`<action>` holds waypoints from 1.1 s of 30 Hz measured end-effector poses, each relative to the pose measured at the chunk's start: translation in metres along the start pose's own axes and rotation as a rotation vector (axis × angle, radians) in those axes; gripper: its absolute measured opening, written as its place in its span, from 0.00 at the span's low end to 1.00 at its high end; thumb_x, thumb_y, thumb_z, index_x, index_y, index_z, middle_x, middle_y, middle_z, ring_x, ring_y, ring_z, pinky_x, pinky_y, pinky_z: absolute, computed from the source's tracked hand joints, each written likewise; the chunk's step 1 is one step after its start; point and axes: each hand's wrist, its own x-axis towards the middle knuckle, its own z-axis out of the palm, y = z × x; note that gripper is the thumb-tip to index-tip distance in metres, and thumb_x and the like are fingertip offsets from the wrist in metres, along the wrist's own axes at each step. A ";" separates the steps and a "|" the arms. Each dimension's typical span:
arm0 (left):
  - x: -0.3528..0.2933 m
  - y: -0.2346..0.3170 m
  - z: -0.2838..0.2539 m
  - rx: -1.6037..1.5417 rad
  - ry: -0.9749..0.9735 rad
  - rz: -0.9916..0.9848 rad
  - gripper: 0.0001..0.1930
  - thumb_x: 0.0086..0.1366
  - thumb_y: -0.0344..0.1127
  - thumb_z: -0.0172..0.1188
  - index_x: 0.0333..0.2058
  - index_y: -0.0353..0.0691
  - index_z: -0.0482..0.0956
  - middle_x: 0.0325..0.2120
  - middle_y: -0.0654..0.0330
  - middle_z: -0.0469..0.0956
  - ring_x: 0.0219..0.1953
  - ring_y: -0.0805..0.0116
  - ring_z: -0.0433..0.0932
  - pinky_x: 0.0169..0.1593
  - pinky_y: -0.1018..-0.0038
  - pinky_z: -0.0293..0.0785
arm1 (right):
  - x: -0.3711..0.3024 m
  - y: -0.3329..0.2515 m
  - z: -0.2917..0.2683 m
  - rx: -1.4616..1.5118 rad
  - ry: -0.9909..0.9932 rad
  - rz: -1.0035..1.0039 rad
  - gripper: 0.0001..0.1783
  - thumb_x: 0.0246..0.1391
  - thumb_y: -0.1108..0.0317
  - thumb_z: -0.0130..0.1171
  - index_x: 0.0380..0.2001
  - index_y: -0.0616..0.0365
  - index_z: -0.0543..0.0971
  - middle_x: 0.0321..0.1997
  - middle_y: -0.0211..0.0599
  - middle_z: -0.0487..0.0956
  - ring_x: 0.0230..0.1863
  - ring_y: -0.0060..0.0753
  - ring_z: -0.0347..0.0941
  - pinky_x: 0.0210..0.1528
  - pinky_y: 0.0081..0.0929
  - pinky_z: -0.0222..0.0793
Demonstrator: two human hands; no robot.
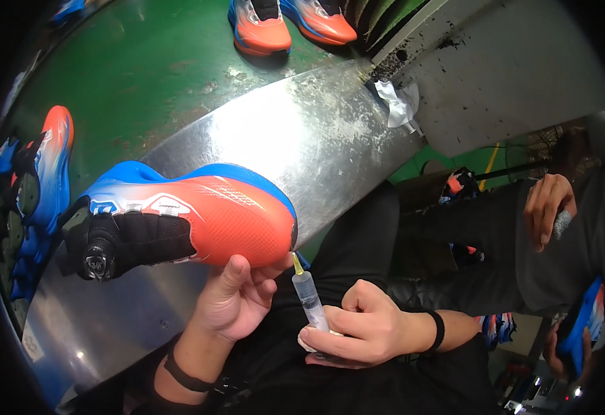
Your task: Applying adhesive or filler to the seams of shoe uppers using a syringe.
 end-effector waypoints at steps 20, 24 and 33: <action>-0.079 0.012 -0.034 0.211 -0.003 -0.044 0.31 0.58 0.50 0.58 0.56 0.39 0.63 0.43 0.53 0.73 0.49 0.55 0.73 0.38 0.69 0.79 | -0.065 -0.016 -0.091 -0.482 0.165 0.170 0.25 0.35 0.60 0.70 0.41 0.50 0.75 0.34 0.26 0.75 0.22 0.26 0.58 0.27 0.21 0.56; -0.133 0.026 -0.017 0.239 0.098 0.086 0.37 0.56 0.44 0.60 0.61 0.36 0.56 0.59 0.50 0.61 0.62 0.47 0.57 0.65 0.59 0.53 | -0.086 -0.023 -0.110 -0.572 0.242 0.231 0.27 0.31 0.64 0.72 0.39 0.51 0.75 0.33 0.29 0.75 0.26 0.31 0.66 0.30 0.25 0.61; -0.155 0.034 -0.035 0.648 0.308 0.267 0.35 0.58 0.41 0.56 0.62 0.38 0.55 0.60 0.53 0.60 0.62 0.52 0.58 0.64 0.61 0.55 | -0.091 -0.004 -0.126 -0.563 0.448 0.174 0.40 0.33 0.63 0.74 0.52 0.54 0.67 0.51 0.53 0.68 0.45 0.53 0.70 0.44 0.44 0.69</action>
